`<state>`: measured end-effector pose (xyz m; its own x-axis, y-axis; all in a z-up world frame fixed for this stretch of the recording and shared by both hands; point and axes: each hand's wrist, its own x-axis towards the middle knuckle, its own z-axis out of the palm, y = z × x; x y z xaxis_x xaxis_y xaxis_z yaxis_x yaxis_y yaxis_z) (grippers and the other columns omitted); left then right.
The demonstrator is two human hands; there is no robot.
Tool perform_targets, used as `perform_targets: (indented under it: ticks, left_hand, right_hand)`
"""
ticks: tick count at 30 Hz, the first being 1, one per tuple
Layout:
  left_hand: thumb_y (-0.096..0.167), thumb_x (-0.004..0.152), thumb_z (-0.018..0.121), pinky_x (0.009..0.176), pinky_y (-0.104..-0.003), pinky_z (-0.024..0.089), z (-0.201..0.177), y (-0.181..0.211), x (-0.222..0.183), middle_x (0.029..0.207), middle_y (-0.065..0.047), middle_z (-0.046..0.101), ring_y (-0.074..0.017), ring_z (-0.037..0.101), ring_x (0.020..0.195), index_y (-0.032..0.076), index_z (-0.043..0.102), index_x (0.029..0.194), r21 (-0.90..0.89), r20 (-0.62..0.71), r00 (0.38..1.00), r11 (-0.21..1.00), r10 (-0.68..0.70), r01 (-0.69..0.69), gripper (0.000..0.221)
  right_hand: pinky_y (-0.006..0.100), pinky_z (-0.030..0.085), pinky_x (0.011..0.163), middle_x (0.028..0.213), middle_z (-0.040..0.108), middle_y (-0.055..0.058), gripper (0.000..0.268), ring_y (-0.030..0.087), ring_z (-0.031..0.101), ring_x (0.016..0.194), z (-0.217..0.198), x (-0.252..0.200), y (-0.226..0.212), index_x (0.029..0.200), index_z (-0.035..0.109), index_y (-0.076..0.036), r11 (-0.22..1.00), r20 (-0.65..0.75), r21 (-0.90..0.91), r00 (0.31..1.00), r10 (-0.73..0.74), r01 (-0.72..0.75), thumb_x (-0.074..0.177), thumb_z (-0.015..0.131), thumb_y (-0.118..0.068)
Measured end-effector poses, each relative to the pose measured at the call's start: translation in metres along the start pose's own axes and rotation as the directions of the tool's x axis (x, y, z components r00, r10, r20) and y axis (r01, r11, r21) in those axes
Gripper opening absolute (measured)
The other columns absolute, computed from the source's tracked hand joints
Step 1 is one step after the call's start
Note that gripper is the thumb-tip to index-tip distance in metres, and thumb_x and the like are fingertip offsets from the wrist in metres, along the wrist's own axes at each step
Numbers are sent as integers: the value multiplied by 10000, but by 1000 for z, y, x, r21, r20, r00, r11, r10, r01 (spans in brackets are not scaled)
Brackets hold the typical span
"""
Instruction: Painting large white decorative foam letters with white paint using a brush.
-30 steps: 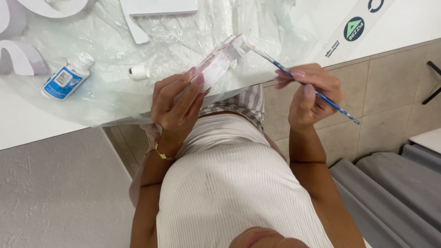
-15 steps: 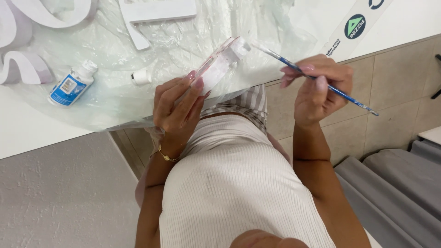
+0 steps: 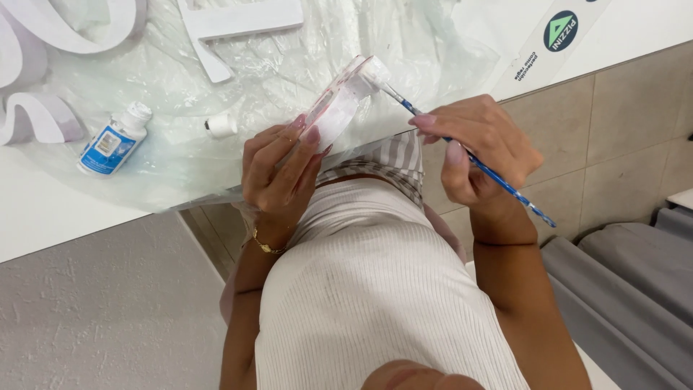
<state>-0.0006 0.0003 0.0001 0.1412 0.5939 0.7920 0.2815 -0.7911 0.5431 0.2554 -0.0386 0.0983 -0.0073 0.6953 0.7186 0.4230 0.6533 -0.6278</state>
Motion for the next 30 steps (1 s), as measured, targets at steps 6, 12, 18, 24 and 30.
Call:
perform_targets:
  ticks: [6,12,18,24,30]
  left_hand:
    - [14,881,944,805,-459,684,2,-2,-1,1150,-187,773,-335,757,916,41,883,1177,-17,-25,1000,1000,15,-15,303]
    - [7,904,920,810,-455,680,2,-1,5,1171,-191,766,-334,754,930,42,872,1204,-34,-28,999,999,16,-17,306]
    - [12,906,918,785,-458,687,1,0,6,1162,-182,775,-322,753,916,31,873,1190,-33,-19,1000,999,6,-7,288]
    - [4,889,931,782,-455,688,4,1,7,1141,-190,780,-324,753,898,31,875,1181,-29,-38,999,1000,10,-11,298]
    - [-106,952,882,817,-445,749,2,13,7,1155,-122,666,-308,681,994,21,753,1246,39,29,998,997,-63,62,345]
  right_hand:
    - [450,611,622,848,769,304,318,345,713,655,-3,-1,-6,987,757,179,994,46,-103,999,-16,20,1065,535,-35]
    - [457,605,628,824,767,265,344,346,710,661,-3,2,-12,976,774,165,988,50,-151,998,-31,38,1073,539,-67]
    - [465,596,627,801,758,258,345,349,699,652,-13,-16,-4,947,775,163,989,31,-143,999,-22,26,1070,550,-68]
    - [461,602,657,821,739,284,361,357,697,677,-13,-37,18,976,760,179,997,-1,-58,999,-42,42,1083,519,-68]
    - [373,566,485,715,703,242,326,343,732,549,-9,-10,19,1031,651,153,1000,14,3,1000,-16,16,1112,385,-17]
